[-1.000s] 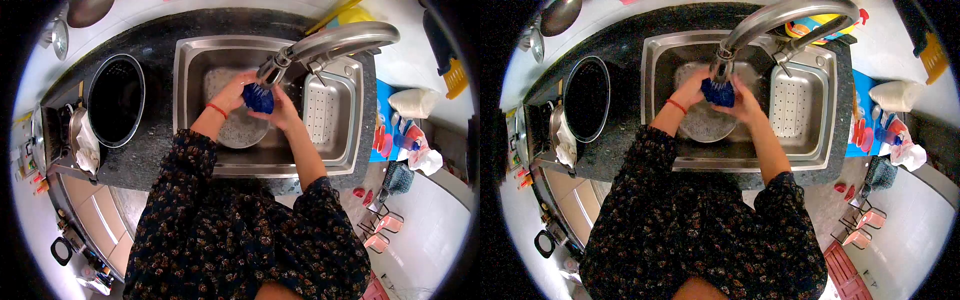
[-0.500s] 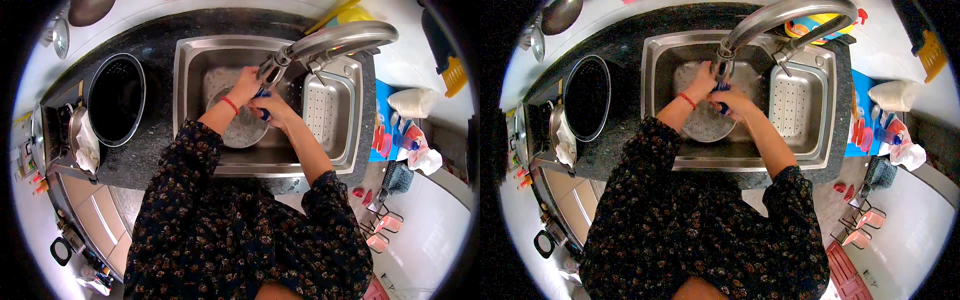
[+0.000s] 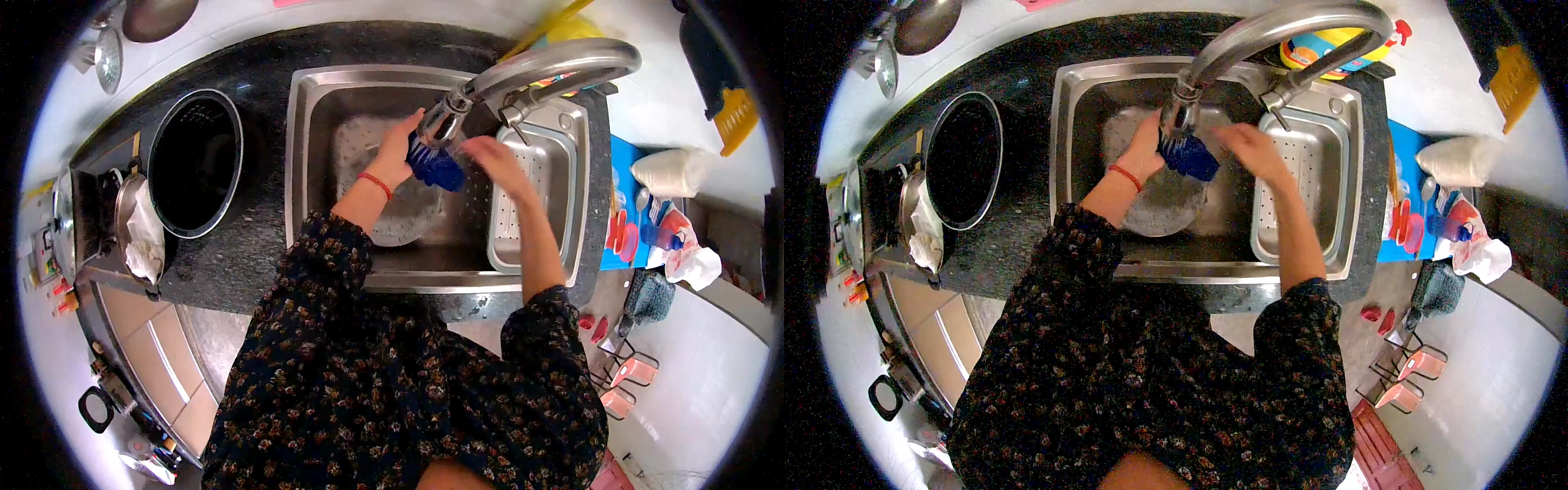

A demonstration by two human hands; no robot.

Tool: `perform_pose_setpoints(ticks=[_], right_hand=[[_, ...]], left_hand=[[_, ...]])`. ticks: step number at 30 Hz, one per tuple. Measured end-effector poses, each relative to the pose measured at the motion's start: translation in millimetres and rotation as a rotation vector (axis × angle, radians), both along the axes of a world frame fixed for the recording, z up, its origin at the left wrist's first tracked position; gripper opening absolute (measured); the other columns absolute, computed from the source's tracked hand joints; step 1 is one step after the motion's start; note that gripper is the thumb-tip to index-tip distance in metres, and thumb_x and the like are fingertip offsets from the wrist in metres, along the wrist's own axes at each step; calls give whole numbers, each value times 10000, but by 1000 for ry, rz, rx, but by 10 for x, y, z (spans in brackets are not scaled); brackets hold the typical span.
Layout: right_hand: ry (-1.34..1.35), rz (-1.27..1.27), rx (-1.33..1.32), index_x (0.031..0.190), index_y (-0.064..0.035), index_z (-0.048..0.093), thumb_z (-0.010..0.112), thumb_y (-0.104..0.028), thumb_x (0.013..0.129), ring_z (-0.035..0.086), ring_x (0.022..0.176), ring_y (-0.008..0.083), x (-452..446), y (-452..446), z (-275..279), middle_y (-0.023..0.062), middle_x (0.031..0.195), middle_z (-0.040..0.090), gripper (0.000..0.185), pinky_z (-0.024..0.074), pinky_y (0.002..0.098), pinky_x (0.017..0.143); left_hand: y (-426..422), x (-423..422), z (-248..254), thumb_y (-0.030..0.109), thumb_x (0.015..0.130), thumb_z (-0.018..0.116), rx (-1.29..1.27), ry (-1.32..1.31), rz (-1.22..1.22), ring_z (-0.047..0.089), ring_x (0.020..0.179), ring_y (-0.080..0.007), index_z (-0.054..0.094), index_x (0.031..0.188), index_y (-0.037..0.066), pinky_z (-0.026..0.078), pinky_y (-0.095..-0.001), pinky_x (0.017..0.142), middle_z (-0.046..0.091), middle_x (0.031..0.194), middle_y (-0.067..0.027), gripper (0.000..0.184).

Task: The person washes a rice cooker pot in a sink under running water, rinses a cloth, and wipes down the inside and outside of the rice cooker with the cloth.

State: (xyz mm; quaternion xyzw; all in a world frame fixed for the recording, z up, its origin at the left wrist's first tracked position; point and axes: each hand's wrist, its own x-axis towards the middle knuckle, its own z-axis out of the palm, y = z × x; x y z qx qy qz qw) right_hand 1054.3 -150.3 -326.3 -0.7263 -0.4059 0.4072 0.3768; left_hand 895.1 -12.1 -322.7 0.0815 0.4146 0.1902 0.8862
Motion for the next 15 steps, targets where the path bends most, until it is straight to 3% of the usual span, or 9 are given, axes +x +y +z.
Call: perform_pose_setpoints(ticks=[1,2,3,5,8,11,13,15], right_hand=[[-10,3,96,1051,-28,667,519,-213,936,627,945,177,271,-92,-231,94,1031,680,263,474,302,862],[-202,6,168,1009,-23,677,492,-182,938,631,940,186,449,-109,-264,104,988,686,254,475,313,853],[-336,-31,93,987,-6,676,489,-188,930,635,929,199,456,-102,-69,115,958,687,267,477,315,835],[-237,-102,81,959,-22,694,481,-215,935,634,924,191,721,-111,-167,100,939,692,289,478,302,819],[45,-192,36,1110,-73,656,485,-348,944,615,993,212,695,-61,-148,92,1043,674,363,477,329,850],[525,-379,-1,1278,-127,543,501,-523,913,578,1086,244,-4,-12,-146,89,1190,611,540,466,417,904],[1060,-316,-10,1371,-150,410,512,-646,849,547,1136,296,-859,31,323,99,1283,544,728,436,530,936],[1532,-196,-40,1297,-118,455,552,-609,847,569,1110,272,-1198,-15,171,122,1252,552,673,502,439,864]], left_hand=[[26,-33,-57,267,814,736,18,-26,-5,591,682,-180,593,773,68,507,-335,592,597,757,-51,249],[55,-67,-183,275,816,737,35,-51,-10,572,646,-170,565,734,87,502,-332,580,573,714,-35,267],[84,-92,-249,283,817,738,55,-79,-15,552,611,-159,537,695,106,496,-329,569,550,672,-20,293],[84,-151,-105,278,818,736,48,-67,8,521,584,-152,479,659,129,486,-323,568,507,637,-13,338],[86,-280,-18,277,816,737,85,-85,26,510,579,-153,452,641,135,479,-319,578,487,613,-14,364],[24,-403,94,284,831,717,60,-141,30,501,606,-169,441,633,136,465,-309,612,463,606,-16,371],[-38,-473,134,293,843,703,102,-218,-28,502,621,-171,442,628,130,458,-300,623,466,614,-22,375],[-92,-599,141,304,850,695,236,-316,-147,516,629,-163,454,626,116,458,-293,618,496,636,-32,379]])
